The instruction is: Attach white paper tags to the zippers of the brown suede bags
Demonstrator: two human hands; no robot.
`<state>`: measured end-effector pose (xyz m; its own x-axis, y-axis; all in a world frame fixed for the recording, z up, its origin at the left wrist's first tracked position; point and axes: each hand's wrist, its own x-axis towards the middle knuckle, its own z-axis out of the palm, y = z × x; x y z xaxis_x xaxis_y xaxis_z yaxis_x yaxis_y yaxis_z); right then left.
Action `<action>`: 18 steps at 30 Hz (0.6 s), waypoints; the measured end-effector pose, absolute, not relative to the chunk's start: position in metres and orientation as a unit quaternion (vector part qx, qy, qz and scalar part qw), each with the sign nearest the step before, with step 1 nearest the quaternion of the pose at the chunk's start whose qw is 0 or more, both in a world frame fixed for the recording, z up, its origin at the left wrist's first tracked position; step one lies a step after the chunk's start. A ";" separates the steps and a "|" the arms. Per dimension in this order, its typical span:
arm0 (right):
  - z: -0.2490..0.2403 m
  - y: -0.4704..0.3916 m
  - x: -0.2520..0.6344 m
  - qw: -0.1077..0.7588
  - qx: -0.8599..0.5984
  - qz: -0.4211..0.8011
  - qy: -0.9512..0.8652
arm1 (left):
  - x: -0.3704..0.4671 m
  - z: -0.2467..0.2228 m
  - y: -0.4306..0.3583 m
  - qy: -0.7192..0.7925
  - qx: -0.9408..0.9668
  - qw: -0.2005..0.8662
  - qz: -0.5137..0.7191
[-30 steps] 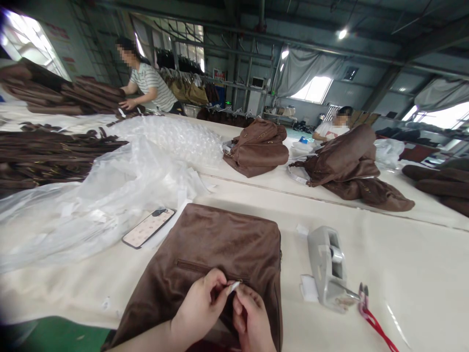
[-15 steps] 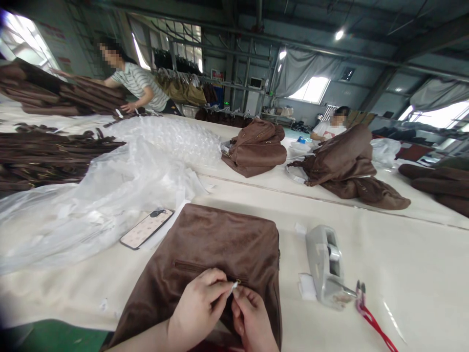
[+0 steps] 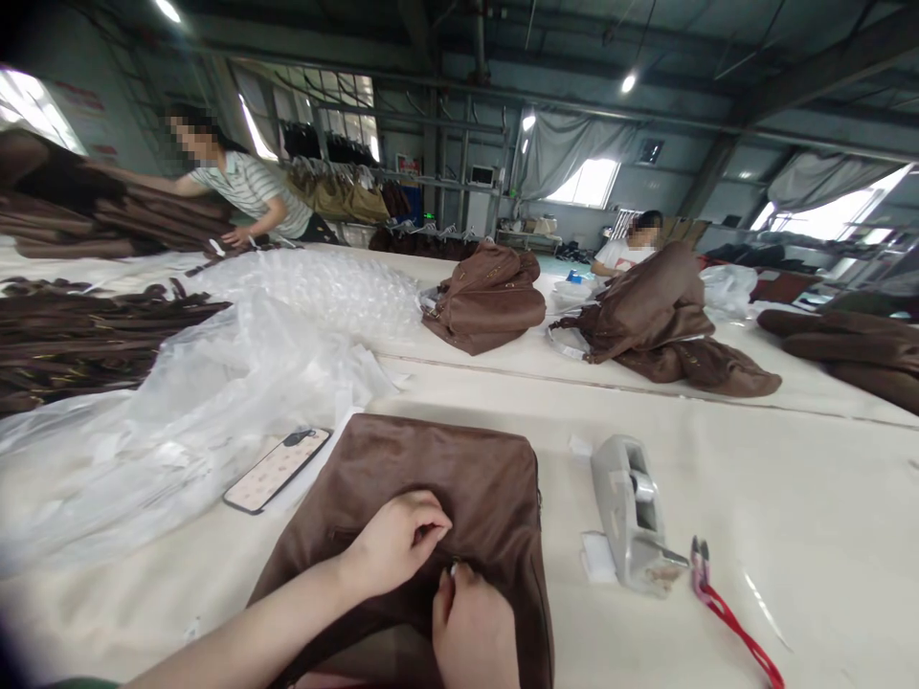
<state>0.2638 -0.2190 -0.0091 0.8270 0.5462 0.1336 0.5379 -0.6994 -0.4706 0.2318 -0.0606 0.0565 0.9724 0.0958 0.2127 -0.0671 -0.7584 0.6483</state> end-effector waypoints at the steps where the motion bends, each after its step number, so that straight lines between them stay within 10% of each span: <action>1: -0.008 -0.214 0.262 0.213 -0.927 0.000 -0.308 | 0.236 0.054 -0.058 0.001 0.934 0.341 0.109; 18: -0.008 -0.246 0.300 0.229 -0.906 0.040 -0.354 | 0.280 0.052 -0.096 -0.105 0.994 0.002 -0.043</action>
